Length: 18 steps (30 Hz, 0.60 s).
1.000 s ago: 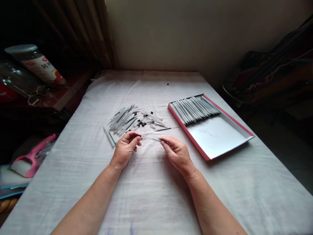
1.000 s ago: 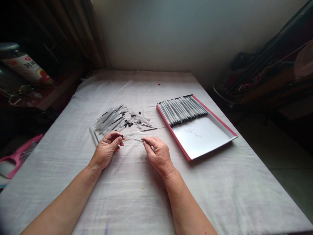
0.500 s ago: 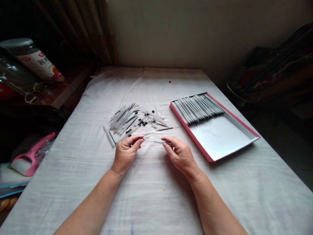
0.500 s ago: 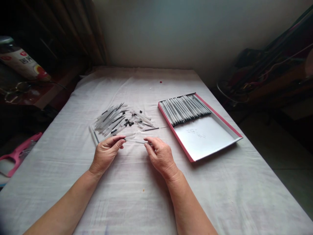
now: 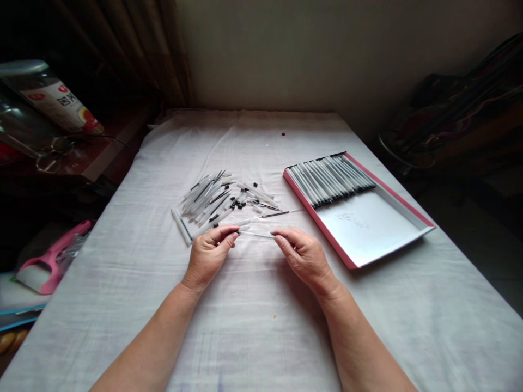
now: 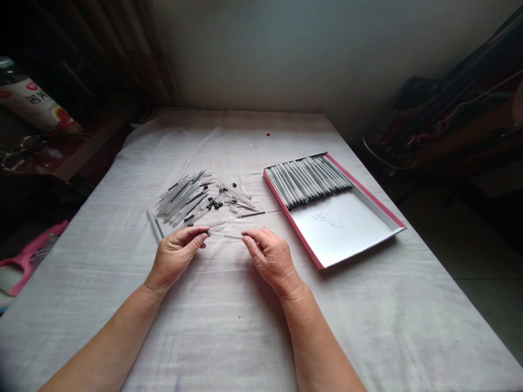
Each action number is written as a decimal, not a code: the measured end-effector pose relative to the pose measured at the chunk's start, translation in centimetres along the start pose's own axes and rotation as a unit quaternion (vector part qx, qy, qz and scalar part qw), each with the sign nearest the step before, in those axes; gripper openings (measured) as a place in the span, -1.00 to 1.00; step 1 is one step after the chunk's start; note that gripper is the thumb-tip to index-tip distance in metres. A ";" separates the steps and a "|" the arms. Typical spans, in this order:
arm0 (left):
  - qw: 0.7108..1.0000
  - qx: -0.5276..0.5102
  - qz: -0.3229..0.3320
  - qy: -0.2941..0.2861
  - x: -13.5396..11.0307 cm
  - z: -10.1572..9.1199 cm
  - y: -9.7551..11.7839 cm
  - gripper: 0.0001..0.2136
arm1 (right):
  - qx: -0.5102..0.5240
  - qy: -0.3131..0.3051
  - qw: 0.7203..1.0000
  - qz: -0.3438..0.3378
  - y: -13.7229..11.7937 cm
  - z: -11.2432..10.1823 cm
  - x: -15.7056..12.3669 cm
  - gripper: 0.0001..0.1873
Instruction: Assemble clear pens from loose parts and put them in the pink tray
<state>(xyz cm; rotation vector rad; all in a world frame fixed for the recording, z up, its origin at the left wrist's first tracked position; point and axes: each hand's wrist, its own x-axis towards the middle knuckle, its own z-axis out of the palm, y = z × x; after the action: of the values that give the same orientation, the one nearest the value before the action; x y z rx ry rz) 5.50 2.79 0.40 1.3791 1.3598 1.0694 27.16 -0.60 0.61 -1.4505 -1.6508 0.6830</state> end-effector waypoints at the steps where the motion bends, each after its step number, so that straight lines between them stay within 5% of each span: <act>1: 1.000 -0.003 -0.002 0.000 0.0 0.0 0.0 -0.77 | 0.013 -0.002 1.000 0.019 0.0 0.0 0.0 -0.78; 5: 1.000 -0.019 -0.013 0.002 0.0 0.0 0.2 -0.75 | 0.065 -0.005 0.995 0.080 -0.1 -0.2 -0.1 -0.73; 18: 0.997 -0.049 -0.055 0.016 0.4 -0.2 0.4 -0.66 | 0.198 0.020 0.974 0.108 -0.2 -0.5 0.3 -0.75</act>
<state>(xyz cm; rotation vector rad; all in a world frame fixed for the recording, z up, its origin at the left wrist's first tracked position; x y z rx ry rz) 5.39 3.15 0.80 1.2065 1.3721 1.0742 27.50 -0.43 1.13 -1.3487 -1.2454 1.0320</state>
